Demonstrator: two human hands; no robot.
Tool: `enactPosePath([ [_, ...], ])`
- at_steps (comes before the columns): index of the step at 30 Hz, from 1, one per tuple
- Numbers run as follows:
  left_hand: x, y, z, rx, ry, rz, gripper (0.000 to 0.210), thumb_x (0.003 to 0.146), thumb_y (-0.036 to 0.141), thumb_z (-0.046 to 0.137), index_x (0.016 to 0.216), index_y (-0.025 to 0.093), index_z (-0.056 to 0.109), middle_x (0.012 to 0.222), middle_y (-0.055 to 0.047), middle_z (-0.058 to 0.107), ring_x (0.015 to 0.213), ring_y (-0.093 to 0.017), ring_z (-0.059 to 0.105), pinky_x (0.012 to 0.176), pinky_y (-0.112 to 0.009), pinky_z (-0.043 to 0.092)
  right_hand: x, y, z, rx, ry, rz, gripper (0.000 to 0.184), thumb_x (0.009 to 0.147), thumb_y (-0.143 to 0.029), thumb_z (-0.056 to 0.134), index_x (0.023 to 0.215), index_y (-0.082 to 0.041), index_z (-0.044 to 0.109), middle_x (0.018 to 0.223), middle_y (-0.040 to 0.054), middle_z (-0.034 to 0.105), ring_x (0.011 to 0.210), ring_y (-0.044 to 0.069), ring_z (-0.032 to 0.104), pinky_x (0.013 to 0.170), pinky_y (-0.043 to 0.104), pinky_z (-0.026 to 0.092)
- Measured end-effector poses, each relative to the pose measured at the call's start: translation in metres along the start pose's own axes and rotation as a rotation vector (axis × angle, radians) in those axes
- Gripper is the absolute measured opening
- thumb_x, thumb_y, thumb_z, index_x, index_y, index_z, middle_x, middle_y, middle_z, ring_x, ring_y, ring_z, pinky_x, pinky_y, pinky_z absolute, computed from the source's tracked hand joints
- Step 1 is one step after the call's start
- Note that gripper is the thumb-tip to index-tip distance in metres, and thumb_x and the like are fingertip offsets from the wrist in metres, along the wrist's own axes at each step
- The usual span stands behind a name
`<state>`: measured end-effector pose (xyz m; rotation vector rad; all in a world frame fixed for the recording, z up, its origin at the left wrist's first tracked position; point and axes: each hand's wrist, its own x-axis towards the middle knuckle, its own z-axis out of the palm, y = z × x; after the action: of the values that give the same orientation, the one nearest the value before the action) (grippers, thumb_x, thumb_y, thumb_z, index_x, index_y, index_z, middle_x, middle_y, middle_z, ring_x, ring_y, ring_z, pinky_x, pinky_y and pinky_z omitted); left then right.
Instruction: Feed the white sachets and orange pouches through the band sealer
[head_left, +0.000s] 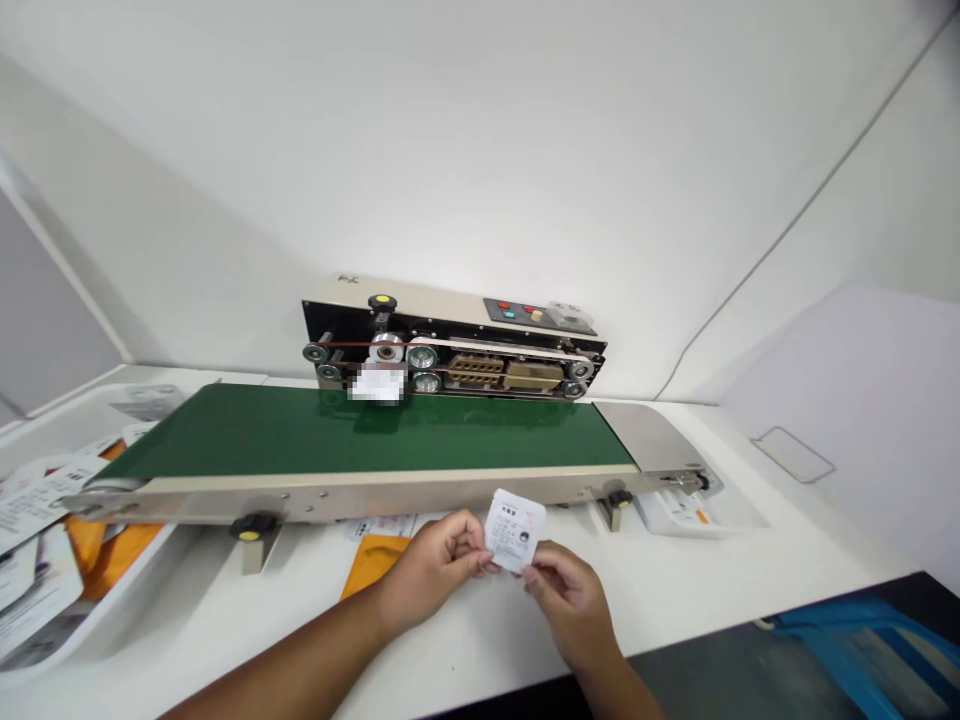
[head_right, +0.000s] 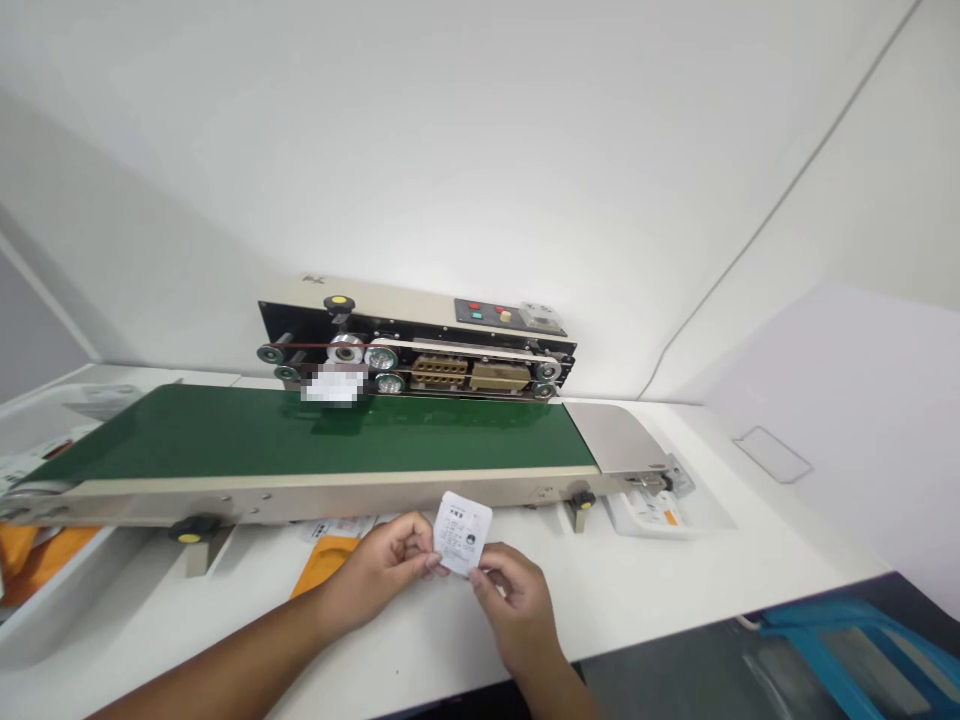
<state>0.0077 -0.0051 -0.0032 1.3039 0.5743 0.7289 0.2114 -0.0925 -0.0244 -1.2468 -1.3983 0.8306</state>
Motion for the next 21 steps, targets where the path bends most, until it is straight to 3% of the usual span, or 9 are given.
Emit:
enactPosePath([
  [3,-0.003,0.001,0.001,0.005,-0.013,0.022,0.037,0.081,0.045,0.081,0.085,0.019,0.054,0.092,-0.005,0.074,0.088,-0.020,0.072,0.081,-0.033,0.054,0.014,-0.016,-0.012,0.011,0.006,0.060,0.027,0.094,-0.044,0.066,0.091,-0.020,0.076,0.074,0.0050,0.071,0.068,0.019,0.067,0.065,0.030,0.055],
  [5,-0.005,0.002,0.000,0.063,-0.018,0.047,0.031,0.084,0.040,0.078,0.091,0.018,0.056,0.098,-0.007,0.075,0.091,-0.020,0.072,0.085,-0.035,0.055,0.034,-0.027,-0.032,0.039,0.062,0.083,0.027,0.090,-0.044,0.070,0.090,-0.018,0.075,0.069,0.0041,0.070,0.061,0.017,0.065,0.059,0.028,0.054],
  [7,-0.006,0.003,-0.001,0.137,-0.029,0.074,0.024,0.088,0.033,0.074,0.097,0.018,0.058,0.102,-0.009,0.075,0.093,-0.021,0.072,0.086,-0.035,0.055,0.062,-0.038,-0.062,0.082,0.216,0.057,0.026,0.085,-0.041,0.076,0.093,-0.017,0.074,0.072,0.0042,0.072,0.058,0.015,0.064,0.055,0.027,0.054],
  [10,-0.007,0.005,-0.003,0.223,-0.039,0.121,0.015,0.089,0.025,0.068,0.099,0.018,0.059,0.103,-0.009,0.075,0.089,-0.020,0.072,0.081,-0.034,0.056,0.110,-0.051,-0.112,0.140,0.519,0.006,0.040,0.074,-0.033,0.083,0.109,-0.016,0.073,0.069,0.0013,0.072,0.053,0.012,0.062,0.049,0.021,0.051],
  [12,-0.007,0.006,-0.004,0.267,-0.036,0.145,0.011,0.089,0.021,0.066,0.098,0.018,0.060,0.102,-0.008,0.075,0.086,-0.019,0.071,0.079,-0.033,0.056,0.136,-0.055,-0.141,0.140,0.640,0.036,0.043,0.071,-0.028,0.085,0.109,-0.014,0.072,0.066,0.0010,0.072,0.052,0.011,0.062,0.047,0.019,0.052],
  [16,-0.007,0.010,-0.003,0.337,-0.032,0.173,0.009,0.088,0.020,0.063,0.096,0.017,0.063,0.097,-0.007,0.074,0.082,-0.018,0.069,0.076,-0.031,0.055,0.164,-0.054,-0.169,0.166,0.607,0.185,0.033,0.071,-0.024,0.085,0.100,-0.014,0.072,0.062,0.0008,0.070,0.047,0.011,0.061,0.043,0.019,0.055],
  [21,-0.007,0.013,-0.004,0.397,-0.031,0.177,0.008,0.087,0.022,0.064,0.093,0.017,0.064,0.093,-0.006,0.075,0.080,-0.017,0.068,0.074,-0.028,0.054,0.181,-0.052,-0.165,0.152,0.461,0.254,0.023,0.071,-0.016,0.084,0.091,-0.013,0.072,0.066,0.0039,0.070,0.049,0.011,0.063,0.047,0.020,0.059],
])
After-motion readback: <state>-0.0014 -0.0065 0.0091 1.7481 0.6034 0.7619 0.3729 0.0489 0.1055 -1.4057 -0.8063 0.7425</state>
